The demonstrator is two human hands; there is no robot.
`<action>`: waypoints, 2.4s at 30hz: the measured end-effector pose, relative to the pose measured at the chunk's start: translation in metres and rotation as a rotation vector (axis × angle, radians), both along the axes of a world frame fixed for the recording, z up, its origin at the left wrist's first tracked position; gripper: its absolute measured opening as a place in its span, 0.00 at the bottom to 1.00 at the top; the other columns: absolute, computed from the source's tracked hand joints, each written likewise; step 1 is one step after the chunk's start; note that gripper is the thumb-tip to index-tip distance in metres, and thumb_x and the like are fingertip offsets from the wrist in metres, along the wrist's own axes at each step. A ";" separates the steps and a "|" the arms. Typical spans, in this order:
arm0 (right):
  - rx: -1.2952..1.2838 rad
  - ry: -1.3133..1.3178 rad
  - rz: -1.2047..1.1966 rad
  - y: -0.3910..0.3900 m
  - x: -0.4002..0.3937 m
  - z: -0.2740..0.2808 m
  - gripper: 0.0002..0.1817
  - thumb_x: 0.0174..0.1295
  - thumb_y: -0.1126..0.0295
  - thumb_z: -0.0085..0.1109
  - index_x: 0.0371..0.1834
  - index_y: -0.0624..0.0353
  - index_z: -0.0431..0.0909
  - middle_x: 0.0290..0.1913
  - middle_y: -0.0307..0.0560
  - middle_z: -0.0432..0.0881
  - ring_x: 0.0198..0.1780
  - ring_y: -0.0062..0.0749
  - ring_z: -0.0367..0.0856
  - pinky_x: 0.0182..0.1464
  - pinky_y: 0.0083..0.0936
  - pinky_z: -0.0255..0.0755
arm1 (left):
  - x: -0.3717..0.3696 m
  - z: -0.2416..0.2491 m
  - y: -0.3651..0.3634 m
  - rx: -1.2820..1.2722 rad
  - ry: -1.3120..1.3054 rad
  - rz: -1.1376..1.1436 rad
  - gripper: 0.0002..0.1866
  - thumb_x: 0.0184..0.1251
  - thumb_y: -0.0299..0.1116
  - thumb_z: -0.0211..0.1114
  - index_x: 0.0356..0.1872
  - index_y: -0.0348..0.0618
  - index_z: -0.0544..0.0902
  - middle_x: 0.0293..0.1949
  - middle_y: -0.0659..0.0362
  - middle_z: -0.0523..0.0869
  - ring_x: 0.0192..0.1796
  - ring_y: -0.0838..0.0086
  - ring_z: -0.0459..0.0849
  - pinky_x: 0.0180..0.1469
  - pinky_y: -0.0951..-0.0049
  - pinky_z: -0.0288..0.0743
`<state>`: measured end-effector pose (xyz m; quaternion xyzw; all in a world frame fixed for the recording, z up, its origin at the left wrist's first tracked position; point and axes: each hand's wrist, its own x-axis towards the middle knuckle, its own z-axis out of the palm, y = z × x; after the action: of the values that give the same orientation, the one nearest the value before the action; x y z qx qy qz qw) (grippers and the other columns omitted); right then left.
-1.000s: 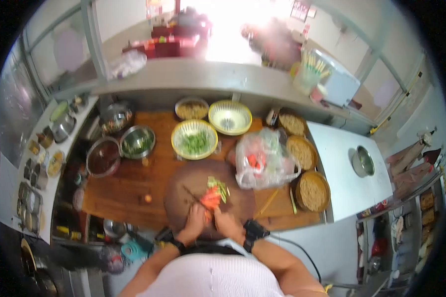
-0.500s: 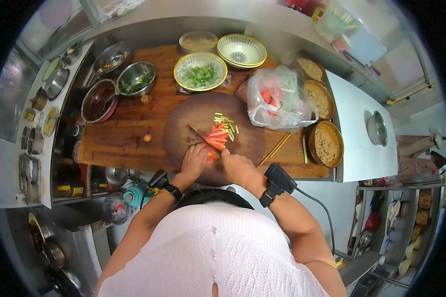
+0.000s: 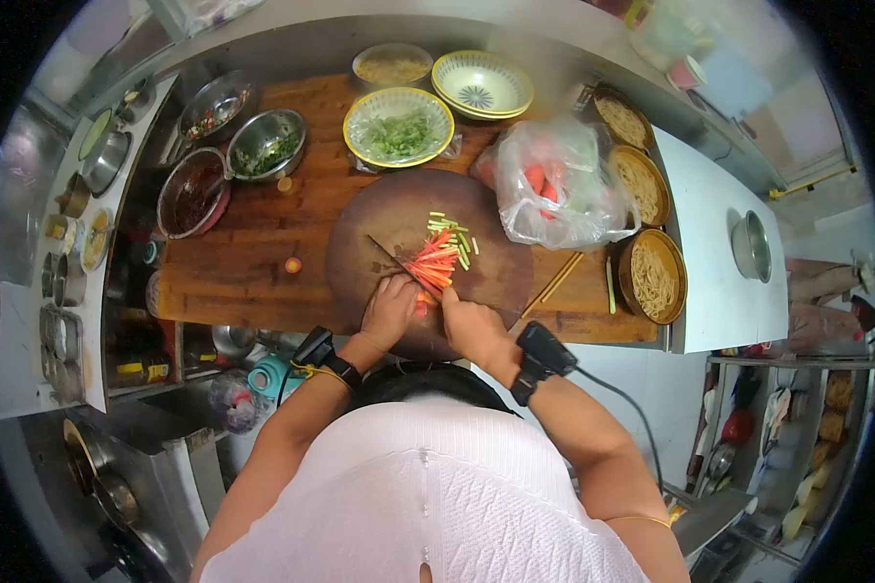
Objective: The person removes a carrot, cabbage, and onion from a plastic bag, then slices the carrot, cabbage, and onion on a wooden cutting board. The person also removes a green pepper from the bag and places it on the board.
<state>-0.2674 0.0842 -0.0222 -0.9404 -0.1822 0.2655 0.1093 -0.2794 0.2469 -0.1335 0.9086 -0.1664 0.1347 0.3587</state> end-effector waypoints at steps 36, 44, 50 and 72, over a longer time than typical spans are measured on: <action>0.040 -0.023 -0.011 0.003 0.000 -0.007 0.11 0.54 0.75 0.50 0.38 0.66 0.64 0.31 0.69 0.79 0.37 0.61 0.80 0.40 0.50 0.73 | -0.005 -0.005 0.000 0.166 -0.006 0.183 0.09 0.50 0.27 0.60 0.35 0.40 0.75 0.40 0.52 0.74 0.45 0.58 0.73 0.48 0.61 0.69; 0.050 -0.029 -0.067 0.010 -0.014 -0.006 0.10 0.55 0.74 0.49 0.39 0.66 0.65 0.32 0.69 0.79 0.37 0.62 0.79 0.41 0.50 0.72 | -0.006 -0.011 -0.001 0.220 -0.054 0.188 0.11 0.48 0.28 0.61 0.35 0.42 0.74 0.40 0.53 0.74 0.46 0.58 0.72 0.49 0.62 0.67; 0.088 0.015 0.027 0.010 0.001 0.022 0.10 0.55 0.74 0.49 0.38 0.66 0.65 0.32 0.70 0.79 0.38 0.62 0.79 0.41 0.50 0.72 | -0.004 -0.012 -0.002 0.211 -0.101 0.203 0.12 0.49 0.28 0.61 0.36 0.40 0.73 0.39 0.51 0.74 0.45 0.57 0.72 0.49 0.60 0.67; 0.037 0.020 0.026 0.017 -0.003 0.031 0.11 0.54 0.73 0.51 0.39 0.66 0.66 0.34 0.68 0.79 0.40 0.61 0.79 0.43 0.48 0.72 | -0.022 -0.010 0.006 0.073 -0.029 0.181 0.07 0.56 0.28 0.59 0.35 0.39 0.73 0.37 0.50 0.73 0.42 0.54 0.72 0.46 0.58 0.68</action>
<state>-0.2703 0.1016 0.0090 -0.9331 -0.1981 0.2728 0.1250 -0.3011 0.2531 -0.1431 0.9304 -0.0935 0.1733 0.3091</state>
